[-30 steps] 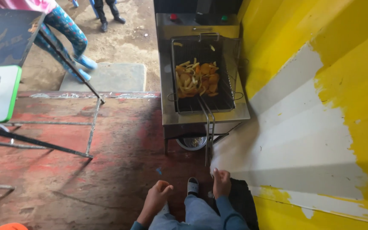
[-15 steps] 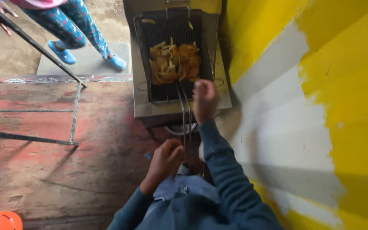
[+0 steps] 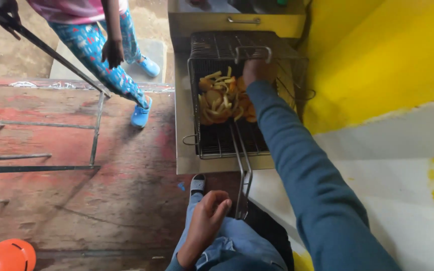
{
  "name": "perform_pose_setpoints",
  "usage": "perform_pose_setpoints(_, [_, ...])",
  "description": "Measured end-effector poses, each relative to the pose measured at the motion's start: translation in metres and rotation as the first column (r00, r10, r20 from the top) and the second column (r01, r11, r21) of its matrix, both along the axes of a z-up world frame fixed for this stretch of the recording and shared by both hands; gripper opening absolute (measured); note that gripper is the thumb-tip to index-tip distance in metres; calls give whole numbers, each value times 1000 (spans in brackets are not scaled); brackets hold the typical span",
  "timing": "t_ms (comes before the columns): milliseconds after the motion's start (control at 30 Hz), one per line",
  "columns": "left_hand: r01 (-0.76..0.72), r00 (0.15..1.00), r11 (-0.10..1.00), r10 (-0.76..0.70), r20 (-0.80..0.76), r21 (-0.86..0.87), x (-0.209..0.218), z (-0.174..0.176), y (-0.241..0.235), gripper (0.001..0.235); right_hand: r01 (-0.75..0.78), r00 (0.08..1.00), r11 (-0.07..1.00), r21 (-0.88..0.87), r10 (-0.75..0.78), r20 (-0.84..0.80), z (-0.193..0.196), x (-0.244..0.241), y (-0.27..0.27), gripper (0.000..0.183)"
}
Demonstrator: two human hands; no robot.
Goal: The person is deep-frying potatoes in a commercial fryer and cooking flatbread on a pan, flipping and pressing it with their hands.
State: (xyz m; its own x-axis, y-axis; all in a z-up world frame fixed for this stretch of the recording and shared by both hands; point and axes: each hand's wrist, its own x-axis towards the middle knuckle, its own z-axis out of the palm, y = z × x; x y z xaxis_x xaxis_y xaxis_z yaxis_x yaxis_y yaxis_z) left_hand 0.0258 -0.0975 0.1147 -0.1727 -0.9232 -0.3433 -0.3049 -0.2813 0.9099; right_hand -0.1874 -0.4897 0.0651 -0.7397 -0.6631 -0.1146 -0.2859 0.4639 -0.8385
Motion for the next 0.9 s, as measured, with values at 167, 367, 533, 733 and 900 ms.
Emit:
perform_pose_setpoints(167, [61, 998, 997, -60, -15, 50, 3, 25, -25, 25, -247, 716, 917, 314, 391, -578, -61, -22, 16, 46])
perform_pose_setpoints(367, [197, 980, 978, -196, 19, -64, -4, 36, -52, 23, -317, 816, 938, 138, 344, -464, -32, -10, 26, 35])
perform_pose_setpoints(533, [242, 970, 969, -242, 2, -54, -9, 50, -58, 24, -354, 879, 928, 112, 372, -299, -15, -2, 39, 50])
perform_pose_setpoints(733, [258, 966, 966, -258, 33, -19, -3, 49, -54, 35, -414, 716, 761, 500, 611, -338, 1, 24, 127, 71])
perform_pose_setpoints(900, [238, 971, 967, -234, 47, -89, 3, 46, -52, 30, -668, 579, 744, -7, 514, -633, -16, 41, 83, 29])
